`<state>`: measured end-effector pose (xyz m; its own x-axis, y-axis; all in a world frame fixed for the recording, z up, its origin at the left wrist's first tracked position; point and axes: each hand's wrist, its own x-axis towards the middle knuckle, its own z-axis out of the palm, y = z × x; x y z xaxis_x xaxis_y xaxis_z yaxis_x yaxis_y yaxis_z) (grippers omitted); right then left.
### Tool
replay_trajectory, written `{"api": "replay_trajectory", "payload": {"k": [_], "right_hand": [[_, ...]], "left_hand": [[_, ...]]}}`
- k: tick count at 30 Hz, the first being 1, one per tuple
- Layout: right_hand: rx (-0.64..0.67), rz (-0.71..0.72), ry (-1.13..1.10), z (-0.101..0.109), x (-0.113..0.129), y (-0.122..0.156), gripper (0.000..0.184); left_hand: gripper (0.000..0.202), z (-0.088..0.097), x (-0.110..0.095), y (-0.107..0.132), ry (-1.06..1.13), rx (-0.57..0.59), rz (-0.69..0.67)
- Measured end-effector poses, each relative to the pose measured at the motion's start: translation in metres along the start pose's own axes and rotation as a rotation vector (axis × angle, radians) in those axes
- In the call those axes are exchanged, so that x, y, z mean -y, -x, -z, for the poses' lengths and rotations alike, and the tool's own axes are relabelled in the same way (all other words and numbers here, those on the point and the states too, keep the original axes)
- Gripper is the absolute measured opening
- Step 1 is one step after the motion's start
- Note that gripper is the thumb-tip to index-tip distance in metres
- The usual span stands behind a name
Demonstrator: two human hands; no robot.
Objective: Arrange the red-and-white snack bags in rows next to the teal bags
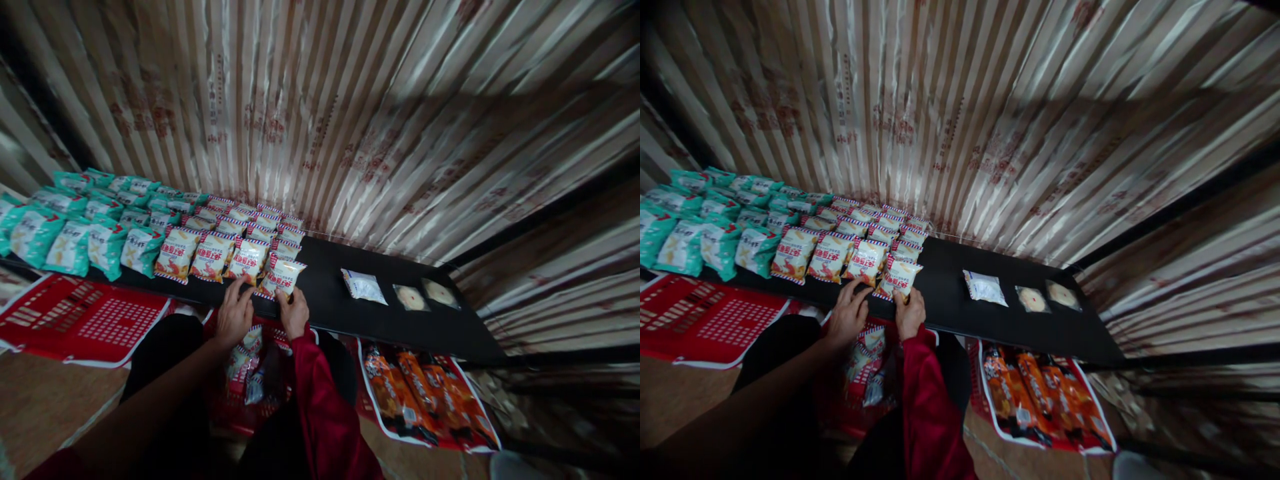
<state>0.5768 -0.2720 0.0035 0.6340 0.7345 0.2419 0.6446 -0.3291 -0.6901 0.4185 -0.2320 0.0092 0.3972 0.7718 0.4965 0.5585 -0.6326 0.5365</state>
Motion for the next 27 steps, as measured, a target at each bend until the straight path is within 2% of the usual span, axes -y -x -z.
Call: {"api": "replay_trajectory", "payload": {"k": [3, 15, 27], "right_hand": [[-0.007, -0.012, -0.001, -0.001, 0.000, 0.000, 0.033], [-0.037, -0.010, 0.018, -0.002, 0.001, 0.002, 0.032], [-0.170, 0.118, -0.008, -0.011, 0.001, -0.004, 0.036]], "left_hand": [[0.042, 0.002, 0.004, -0.011, -0.046, -0.040, 0.011], [0.048, -0.009, 0.015, -0.027, -0.157, 0.037, -0.123], [0.042, -0.016, 0.023, -0.027, -0.219, 0.006, -0.187]]}}
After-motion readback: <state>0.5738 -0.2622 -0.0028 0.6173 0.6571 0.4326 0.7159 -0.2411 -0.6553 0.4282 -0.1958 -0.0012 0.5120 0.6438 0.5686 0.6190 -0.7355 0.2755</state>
